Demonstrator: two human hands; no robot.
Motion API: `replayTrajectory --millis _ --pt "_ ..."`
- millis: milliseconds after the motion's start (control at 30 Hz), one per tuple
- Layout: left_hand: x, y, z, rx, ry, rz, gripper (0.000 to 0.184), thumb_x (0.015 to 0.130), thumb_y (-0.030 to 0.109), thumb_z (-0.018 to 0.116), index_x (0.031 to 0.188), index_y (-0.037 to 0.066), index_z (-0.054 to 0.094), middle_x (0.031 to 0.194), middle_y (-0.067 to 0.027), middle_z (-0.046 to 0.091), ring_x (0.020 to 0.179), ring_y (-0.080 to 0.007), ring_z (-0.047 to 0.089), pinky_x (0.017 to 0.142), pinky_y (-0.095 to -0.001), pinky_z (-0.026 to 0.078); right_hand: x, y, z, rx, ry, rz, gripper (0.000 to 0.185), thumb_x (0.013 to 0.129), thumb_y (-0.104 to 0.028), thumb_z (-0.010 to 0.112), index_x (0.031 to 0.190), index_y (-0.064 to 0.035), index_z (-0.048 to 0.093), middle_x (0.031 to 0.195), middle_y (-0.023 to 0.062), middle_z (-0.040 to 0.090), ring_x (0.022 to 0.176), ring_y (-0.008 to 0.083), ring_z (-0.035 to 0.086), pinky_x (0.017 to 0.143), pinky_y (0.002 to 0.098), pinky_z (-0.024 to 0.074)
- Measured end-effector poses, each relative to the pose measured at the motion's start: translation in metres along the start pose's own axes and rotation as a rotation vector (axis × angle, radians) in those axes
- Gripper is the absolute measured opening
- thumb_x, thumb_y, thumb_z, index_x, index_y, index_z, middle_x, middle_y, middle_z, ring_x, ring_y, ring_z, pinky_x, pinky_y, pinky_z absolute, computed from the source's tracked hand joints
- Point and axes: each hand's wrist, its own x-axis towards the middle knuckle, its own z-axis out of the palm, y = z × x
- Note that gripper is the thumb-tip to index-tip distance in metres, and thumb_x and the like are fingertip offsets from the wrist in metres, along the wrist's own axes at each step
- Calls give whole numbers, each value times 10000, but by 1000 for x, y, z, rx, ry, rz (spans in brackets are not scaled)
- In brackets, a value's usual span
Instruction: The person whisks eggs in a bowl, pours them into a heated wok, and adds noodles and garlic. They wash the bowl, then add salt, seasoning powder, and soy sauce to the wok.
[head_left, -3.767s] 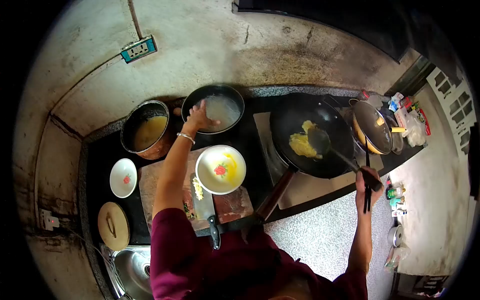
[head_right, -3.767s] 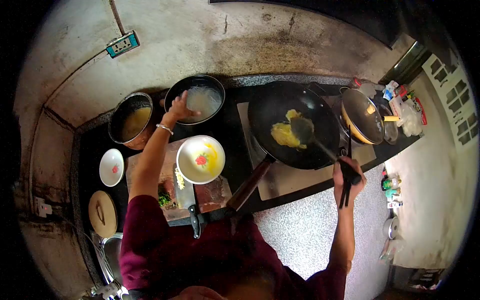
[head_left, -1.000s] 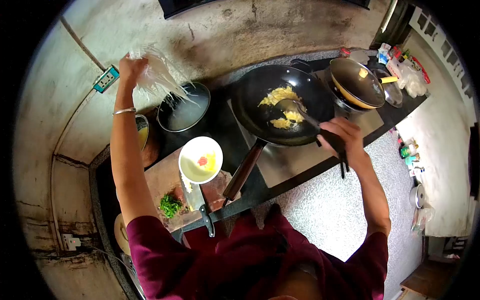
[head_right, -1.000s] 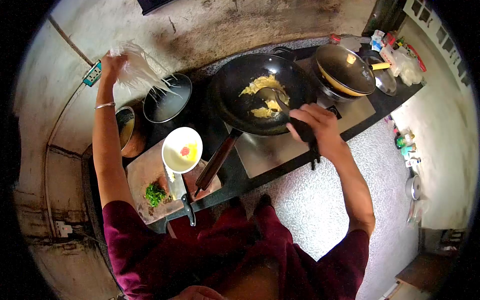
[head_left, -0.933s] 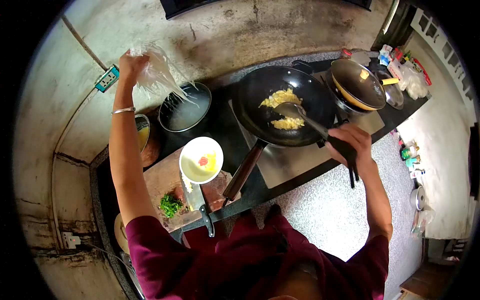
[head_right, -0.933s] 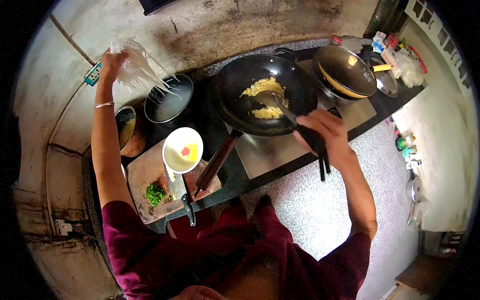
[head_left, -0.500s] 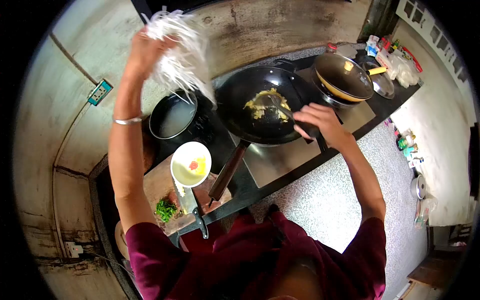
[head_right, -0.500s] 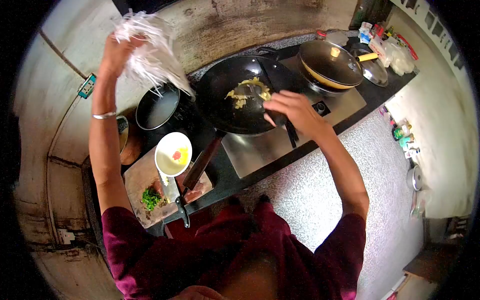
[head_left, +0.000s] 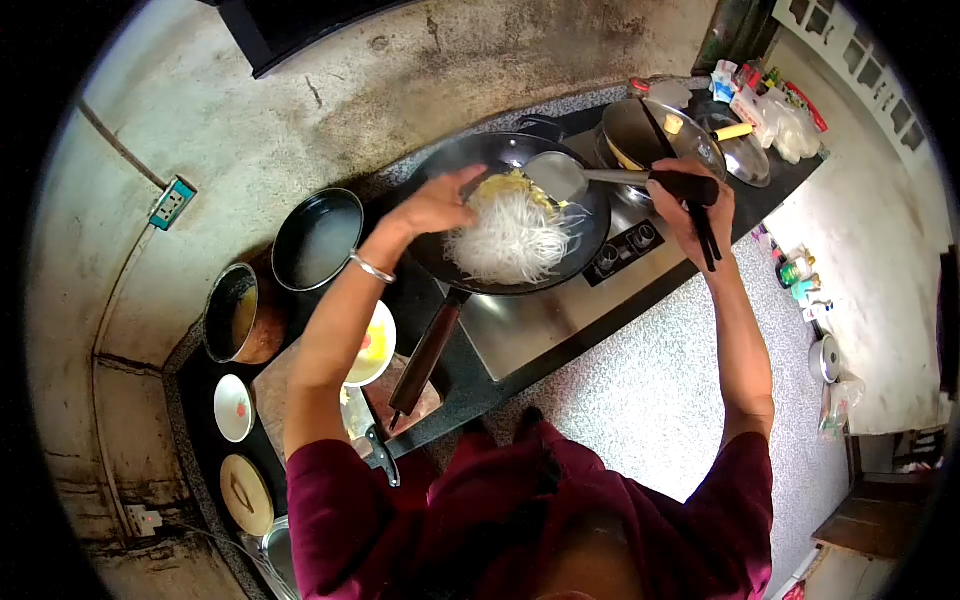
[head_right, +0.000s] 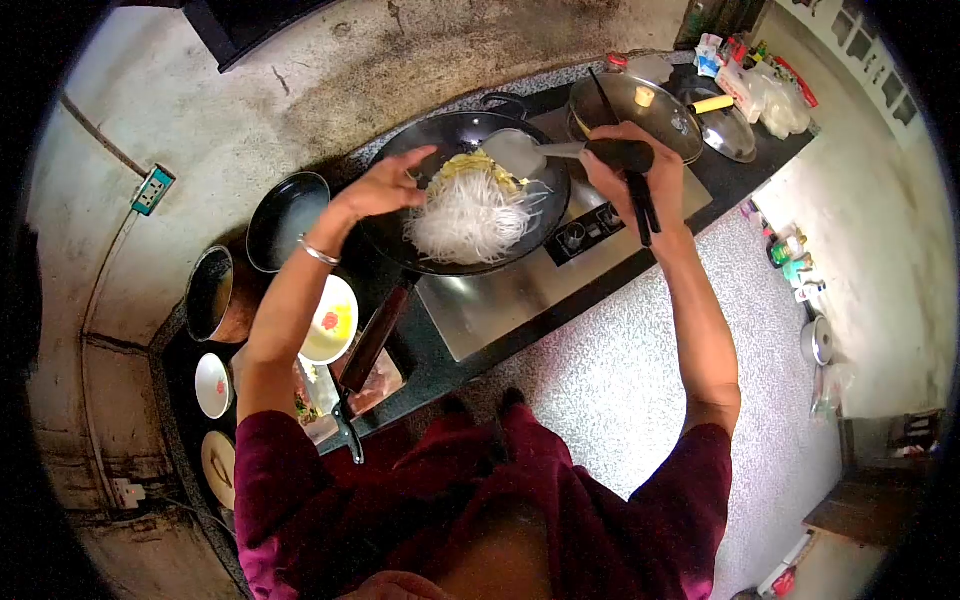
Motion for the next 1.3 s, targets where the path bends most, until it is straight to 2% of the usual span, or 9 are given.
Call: replayTrajectory --millis 33,333,433,533,633,733,933,1267,1300 --pt "-1 -13 -5 -81 79 105 610 759 18 574 1332 51 365 1175 -225 493 791 -218 614 708 -308 526 -1 -6 -3 10 -13 42 164 738 -78 674 879 -16 617 689 27 581 584 61 496 544 210 421" --pt "-50 -104 -47 -326 533 130 245 747 -39 562 989 -38 601 739 -77 611 587 -116 586 507 -249 503 -16 -42 -2 -46 -140 -233 171 632 -38 710 785 -26 634 724 67 620 641 180 603 612 265 479" --pt "-82 -173 -76 -296 675 25 234 740 11 598 972 -11 621 791 -104 629 573 -97 594 482 -236 491 -23 -43 21 -38 -298 -290 219 599 -14 717 801 -12 632 712 98 624 637 204 612 589 285 486" --pt "-109 -258 -89 -216 786 -494 268 723 126 671 969 23 639 865 -143 652 685 -164 646 581 -284 522 -19 -43 56 -16 -272 -389 239 605 4 722 823 -12 624 717 99 623 609 199 606 556 282 479" --pt "-123 -328 -84 157 792 -583 545 633 321 763 1088 66 606 1071 -150 618 1023 -303 577 880 -367 451 -18 -38 70 -86 -158 -262 226 630 14 712 839 -10 630 704 78 610 618 143 593 569 248 461" --pt "-116 -347 -71 183 715 -583 801 576 311 811 1261 86 464 1174 -203 545 1103 -314 523 923 -367 424 -13 -53 55 -71 11 184 159 710 -24 662 864 1 631 717 63 615 655 120 584 610 243 459" --pt "-78 -345 -64 257 474 -673 1175 506 351 849 1407 98 139 1408 -219 244 1287 -404 250 1029 -434 292 18 -22 46 -316 194 312 227 761 -196 673 892 -13 648 704 42 616 653 84 543 623 237 448" --pt "-27 -469 -57 93 289 -749 1367 465 400 860 1413 102 -78 1463 -209 91 1332 -398 142 1069 -440 210 43 66 135 -255 227 -165 129 759 -155 678 800 -35 650 676 122 608 554 209 566 530 328 420" --pt "-29 -459 -57 68 299 -745 1365 471 400 858 1411 96 -84 1465 -202 100 1335 -395 138 1070 -441 208 55 4 135 -123 63 -15 141 747 -137 679 806 -15 637 687 103 616 573 202 582 551 303 439"
